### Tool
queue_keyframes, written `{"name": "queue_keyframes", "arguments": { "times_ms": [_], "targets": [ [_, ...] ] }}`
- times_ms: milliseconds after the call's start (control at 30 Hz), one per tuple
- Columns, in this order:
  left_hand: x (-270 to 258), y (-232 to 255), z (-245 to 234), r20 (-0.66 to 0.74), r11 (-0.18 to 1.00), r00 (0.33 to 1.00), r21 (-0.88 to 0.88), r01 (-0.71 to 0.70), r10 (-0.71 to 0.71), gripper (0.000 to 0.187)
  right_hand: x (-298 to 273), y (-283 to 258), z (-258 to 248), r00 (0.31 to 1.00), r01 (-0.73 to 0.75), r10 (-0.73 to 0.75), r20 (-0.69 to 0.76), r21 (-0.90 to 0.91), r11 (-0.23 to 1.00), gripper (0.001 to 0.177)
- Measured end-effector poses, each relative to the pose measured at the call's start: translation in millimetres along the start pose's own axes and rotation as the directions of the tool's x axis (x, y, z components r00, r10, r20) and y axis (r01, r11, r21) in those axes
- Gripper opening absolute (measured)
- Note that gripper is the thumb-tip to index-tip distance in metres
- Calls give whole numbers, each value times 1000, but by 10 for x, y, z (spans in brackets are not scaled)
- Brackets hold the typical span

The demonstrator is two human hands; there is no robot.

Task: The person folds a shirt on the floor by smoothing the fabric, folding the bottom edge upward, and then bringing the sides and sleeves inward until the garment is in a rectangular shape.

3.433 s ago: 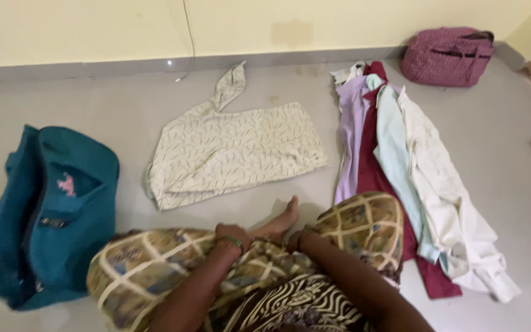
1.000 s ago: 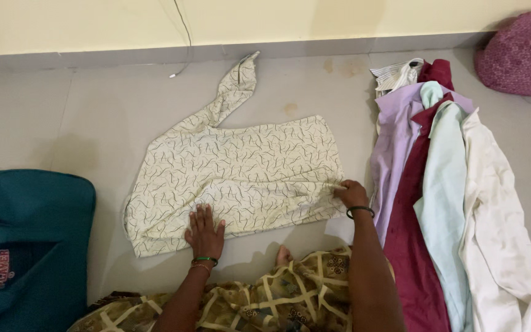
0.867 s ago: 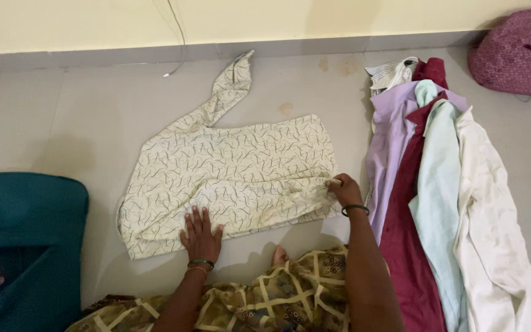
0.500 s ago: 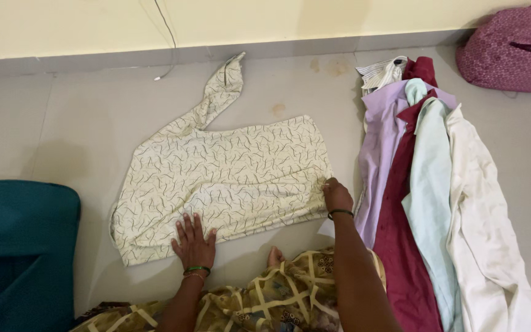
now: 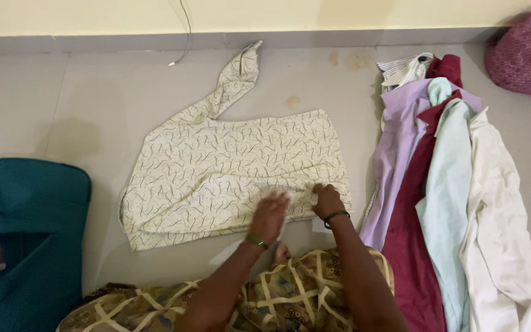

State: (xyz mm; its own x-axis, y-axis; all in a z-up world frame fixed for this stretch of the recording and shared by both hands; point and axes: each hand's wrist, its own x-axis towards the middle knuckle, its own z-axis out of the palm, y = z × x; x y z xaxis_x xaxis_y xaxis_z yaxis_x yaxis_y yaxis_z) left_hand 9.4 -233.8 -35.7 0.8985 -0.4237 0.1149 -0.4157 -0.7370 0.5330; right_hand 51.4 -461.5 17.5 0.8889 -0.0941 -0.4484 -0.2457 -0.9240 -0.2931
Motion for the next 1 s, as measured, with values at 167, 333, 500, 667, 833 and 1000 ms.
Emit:
{"name": "queue_keyframes", "arguments": {
  "times_ms": [167,333,500,667,833,1000],
  "targets": [
    [380,152,-130,231,998,972,45,-53,41,54,53,41,59,999,21,-21,-33,13,1000,54],
    [142,-381,-803,308,962,943,272,37,-124,83,162,116,67,1000,18,-18,-16,29,999,57],
    [-314,-1078,-1199,218,921,945,357,154,-242,87,282,226,160,999,38,-38,-8,-13,999,57],
    [-540,-1282,-1312,61,849,942,455,269,-331,82,380,344,291,996,71,-72,-43,-29,997,61],
    [-523,-781,-823,19,983,994,150,105,-109,77,467,380,321,1000,16,-16,-5,-67,998,62],
    [-716,-541,-635,32,977,999,211,-23,16,73,408,327,293,998,51,-56,-33,-134,990,67]
  ]
}}
